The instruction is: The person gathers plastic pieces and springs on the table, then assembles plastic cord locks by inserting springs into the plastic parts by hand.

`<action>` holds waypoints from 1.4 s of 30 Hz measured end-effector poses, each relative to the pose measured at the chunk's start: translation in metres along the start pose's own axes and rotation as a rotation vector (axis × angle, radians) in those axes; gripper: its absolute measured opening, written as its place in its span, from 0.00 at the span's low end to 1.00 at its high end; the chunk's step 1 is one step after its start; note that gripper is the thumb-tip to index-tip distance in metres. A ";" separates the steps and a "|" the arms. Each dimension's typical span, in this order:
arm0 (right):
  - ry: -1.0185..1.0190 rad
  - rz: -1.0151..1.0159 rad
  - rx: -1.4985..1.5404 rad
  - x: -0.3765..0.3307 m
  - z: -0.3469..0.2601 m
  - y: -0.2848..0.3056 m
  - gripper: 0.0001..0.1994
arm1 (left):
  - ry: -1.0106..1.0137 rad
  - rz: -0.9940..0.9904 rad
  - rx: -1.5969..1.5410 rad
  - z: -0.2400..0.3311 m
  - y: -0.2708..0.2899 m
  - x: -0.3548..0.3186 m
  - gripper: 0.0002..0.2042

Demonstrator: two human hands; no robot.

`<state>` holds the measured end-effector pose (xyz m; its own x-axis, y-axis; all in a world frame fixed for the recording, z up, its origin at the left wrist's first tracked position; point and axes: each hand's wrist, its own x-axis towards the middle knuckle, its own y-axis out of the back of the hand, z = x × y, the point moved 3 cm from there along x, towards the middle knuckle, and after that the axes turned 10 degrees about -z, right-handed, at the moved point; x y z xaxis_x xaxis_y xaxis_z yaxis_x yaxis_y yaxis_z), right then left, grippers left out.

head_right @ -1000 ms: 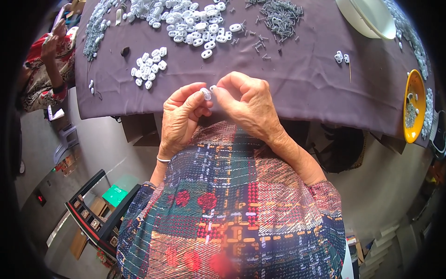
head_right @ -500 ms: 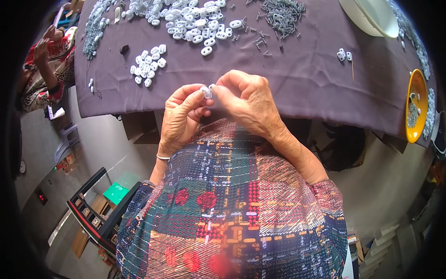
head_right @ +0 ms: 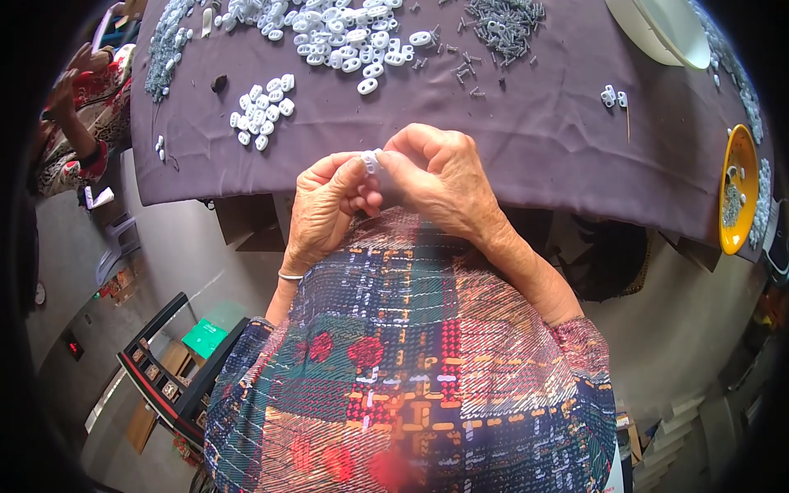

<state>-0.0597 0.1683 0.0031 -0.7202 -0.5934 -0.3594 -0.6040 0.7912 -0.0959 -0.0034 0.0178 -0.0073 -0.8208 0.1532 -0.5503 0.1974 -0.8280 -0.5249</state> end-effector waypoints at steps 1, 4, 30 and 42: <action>-0.011 0.003 -0.012 0.000 0.000 0.001 0.09 | 0.001 -0.001 0.000 0.001 0.000 0.000 0.08; -0.027 -0.001 0.003 0.001 0.004 0.002 0.09 | 0.024 -0.030 0.083 0.002 -0.001 -0.001 0.11; -0.090 -0.032 0.065 0.003 0.005 0.002 0.09 | -0.098 0.027 0.096 -0.004 -0.005 0.001 0.05; -0.048 -0.062 0.027 0.006 0.006 0.002 0.08 | -0.118 0.044 0.149 -0.004 -0.008 0.001 0.05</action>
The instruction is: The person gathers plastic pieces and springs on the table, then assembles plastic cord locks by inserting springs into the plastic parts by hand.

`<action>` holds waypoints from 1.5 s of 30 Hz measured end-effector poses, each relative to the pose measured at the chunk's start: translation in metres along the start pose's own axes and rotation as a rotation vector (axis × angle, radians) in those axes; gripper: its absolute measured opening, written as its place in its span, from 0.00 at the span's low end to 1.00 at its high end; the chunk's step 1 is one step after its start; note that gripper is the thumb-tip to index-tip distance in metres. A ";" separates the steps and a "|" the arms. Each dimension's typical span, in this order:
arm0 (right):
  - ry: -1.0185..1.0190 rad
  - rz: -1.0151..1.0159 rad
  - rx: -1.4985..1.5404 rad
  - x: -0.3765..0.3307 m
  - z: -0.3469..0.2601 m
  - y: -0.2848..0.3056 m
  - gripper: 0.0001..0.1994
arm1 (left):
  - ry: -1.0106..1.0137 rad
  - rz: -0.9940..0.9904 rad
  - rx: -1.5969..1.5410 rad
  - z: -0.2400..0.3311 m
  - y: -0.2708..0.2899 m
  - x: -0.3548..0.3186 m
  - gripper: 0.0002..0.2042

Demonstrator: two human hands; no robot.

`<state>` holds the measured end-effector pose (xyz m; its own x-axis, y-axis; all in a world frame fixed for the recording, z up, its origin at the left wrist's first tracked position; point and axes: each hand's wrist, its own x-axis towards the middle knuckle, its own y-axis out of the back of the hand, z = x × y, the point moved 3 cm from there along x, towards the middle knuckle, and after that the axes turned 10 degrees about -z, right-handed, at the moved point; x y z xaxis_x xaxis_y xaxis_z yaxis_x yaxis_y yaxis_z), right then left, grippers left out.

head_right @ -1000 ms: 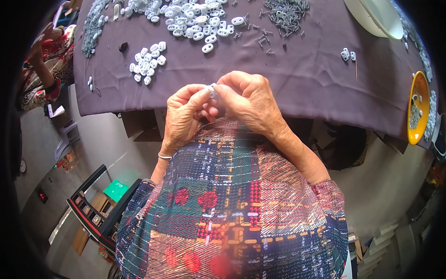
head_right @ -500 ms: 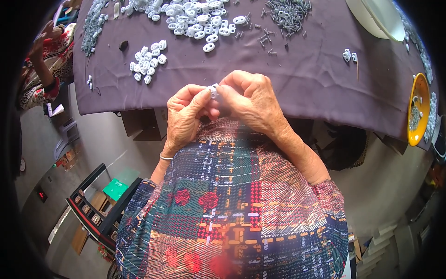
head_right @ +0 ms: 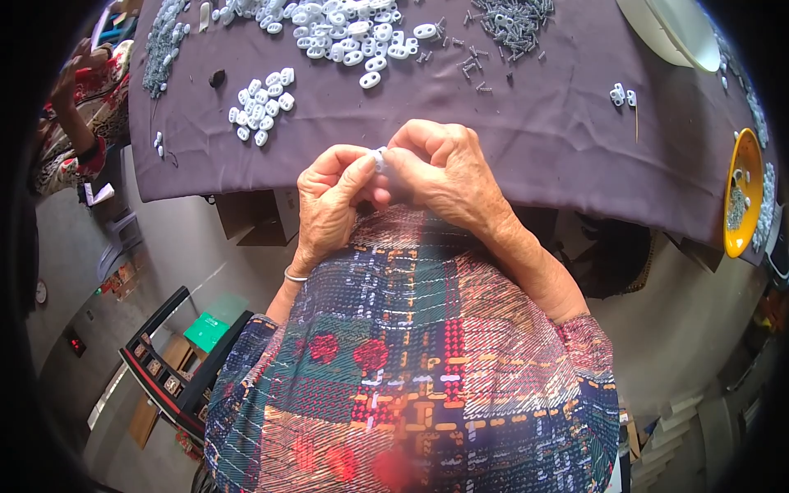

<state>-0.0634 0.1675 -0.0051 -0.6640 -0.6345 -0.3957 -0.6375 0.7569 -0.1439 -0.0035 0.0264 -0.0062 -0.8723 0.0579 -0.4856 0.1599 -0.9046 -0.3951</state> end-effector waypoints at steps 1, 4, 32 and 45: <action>-0.002 0.002 -0.005 0.000 0.000 0.000 0.08 | 0.001 0.000 0.000 0.000 0.000 0.000 0.05; -0.019 -0.009 0.006 0.002 0.002 -0.001 0.08 | 0.005 -0.014 0.034 -0.002 0.000 -0.001 0.06; 0.223 0.068 -0.396 0.020 -0.002 0.002 0.07 | 0.019 -0.106 0.109 0.009 0.008 0.023 0.04; 0.419 0.182 -0.848 0.012 -0.011 -0.006 0.08 | 0.146 -0.049 -0.152 0.006 0.003 0.016 0.06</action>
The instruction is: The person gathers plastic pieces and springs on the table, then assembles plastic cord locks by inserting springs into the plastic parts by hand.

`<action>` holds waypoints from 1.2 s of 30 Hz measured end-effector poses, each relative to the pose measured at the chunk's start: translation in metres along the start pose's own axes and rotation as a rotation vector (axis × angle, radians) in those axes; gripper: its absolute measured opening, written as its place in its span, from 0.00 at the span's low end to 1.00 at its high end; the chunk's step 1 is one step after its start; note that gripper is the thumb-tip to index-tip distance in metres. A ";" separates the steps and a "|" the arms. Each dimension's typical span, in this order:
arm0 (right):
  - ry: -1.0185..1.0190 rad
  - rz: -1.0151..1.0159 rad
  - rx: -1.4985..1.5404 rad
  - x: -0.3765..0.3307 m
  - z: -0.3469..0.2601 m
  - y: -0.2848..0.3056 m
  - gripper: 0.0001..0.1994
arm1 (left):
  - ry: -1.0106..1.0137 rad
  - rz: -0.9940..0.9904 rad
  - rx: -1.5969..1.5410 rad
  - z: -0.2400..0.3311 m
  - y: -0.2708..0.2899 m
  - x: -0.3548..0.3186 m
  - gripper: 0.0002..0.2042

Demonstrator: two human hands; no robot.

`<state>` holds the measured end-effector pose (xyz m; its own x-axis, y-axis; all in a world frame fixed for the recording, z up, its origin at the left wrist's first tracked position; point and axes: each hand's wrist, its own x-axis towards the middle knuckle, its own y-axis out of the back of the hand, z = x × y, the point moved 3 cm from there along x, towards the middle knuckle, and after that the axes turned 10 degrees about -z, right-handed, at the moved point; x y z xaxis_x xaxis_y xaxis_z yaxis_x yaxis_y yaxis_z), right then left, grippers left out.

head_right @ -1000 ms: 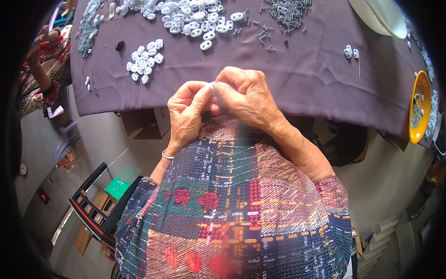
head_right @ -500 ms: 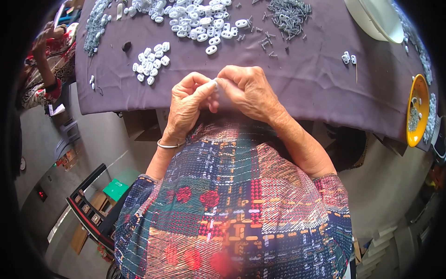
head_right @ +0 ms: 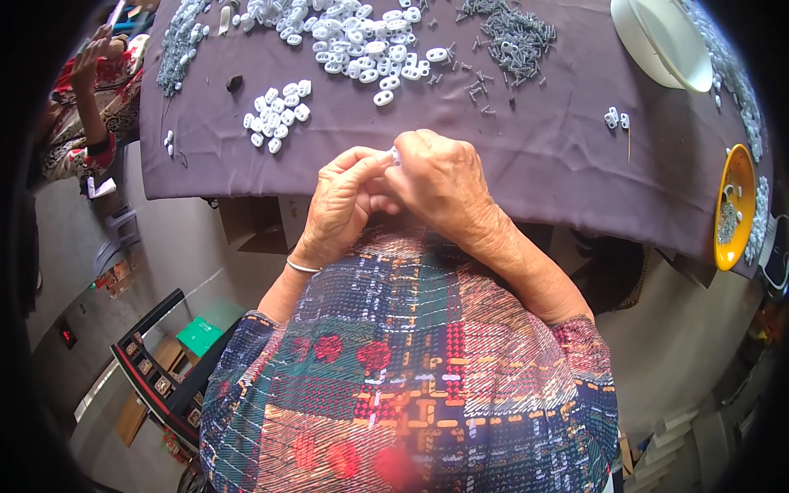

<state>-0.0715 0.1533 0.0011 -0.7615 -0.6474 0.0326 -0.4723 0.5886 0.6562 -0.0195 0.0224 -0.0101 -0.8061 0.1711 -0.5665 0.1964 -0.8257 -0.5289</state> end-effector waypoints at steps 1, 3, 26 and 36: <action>0.008 0.002 -0.050 -0.001 -0.001 0.000 0.08 | 0.018 -0.016 -0.022 -0.001 0.000 0.000 0.06; -0.002 -0.015 -0.060 -0.002 0.000 -0.001 0.07 | 0.009 -0.008 0.011 -0.001 0.000 -0.001 0.06; 0.142 0.164 -0.099 -0.004 -0.002 -0.011 0.10 | -0.238 0.075 0.060 -0.007 -0.007 0.002 0.05; 0.266 0.285 -0.102 -0.004 -0.007 -0.012 0.05 | -0.171 0.018 0.108 0.003 -0.001 -0.004 0.05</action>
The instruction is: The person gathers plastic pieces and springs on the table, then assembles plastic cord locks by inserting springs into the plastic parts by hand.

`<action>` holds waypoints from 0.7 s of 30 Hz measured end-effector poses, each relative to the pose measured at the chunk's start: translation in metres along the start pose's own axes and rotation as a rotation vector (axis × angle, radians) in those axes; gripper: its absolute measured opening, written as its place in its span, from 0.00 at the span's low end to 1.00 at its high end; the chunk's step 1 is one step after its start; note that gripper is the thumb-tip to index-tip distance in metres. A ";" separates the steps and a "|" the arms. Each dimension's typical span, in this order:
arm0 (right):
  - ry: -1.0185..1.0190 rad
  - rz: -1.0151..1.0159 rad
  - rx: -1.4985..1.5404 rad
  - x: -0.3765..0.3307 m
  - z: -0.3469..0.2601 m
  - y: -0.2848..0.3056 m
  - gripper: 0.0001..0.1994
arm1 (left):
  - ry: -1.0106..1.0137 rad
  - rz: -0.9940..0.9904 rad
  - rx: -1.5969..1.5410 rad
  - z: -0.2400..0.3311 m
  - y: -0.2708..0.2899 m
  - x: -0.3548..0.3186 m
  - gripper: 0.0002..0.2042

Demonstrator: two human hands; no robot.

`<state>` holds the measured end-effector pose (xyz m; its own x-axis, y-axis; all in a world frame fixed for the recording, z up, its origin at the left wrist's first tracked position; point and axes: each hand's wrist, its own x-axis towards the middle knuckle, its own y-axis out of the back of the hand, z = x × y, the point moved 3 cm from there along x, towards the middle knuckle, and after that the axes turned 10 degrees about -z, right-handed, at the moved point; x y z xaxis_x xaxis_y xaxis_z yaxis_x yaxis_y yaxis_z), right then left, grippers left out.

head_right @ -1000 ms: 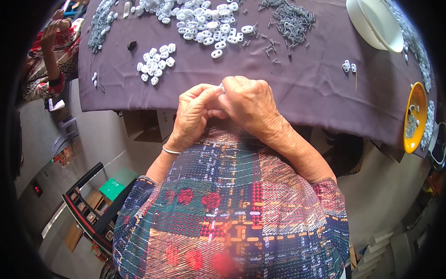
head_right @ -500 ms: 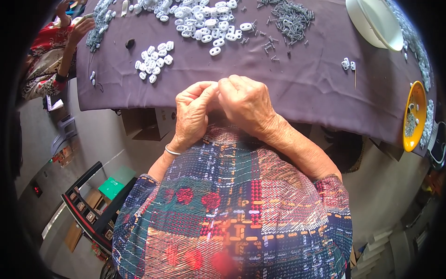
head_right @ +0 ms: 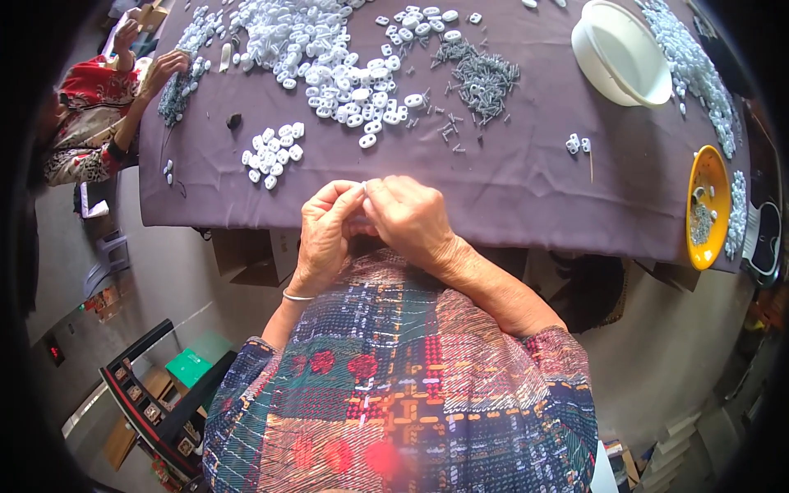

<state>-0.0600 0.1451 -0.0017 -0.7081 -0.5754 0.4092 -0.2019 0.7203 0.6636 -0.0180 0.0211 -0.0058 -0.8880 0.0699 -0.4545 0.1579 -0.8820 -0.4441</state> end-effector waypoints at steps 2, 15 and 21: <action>0.004 0.006 0.004 0.000 0.000 -0.001 0.05 | -0.021 -0.010 0.011 0.001 0.000 0.001 0.05; -0.108 0.067 -0.150 0.023 0.055 0.046 0.08 | -0.266 0.115 0.941 0.028 0.036 0.023 0.08; -0.029 -0.094 -0.325 0.054 0.079 0.033 0.07 | -0.457 0.219 1.471 0.054 0.026 0.033 0.06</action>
<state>-0.1580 0.1685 -0.0068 -0.7168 -0.6187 0.3217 -0.0445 0.5011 0.8643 -0.0668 -0.0243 0.0094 -0.9996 -0.0183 -0.0204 -0.0073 -0.5385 0.8426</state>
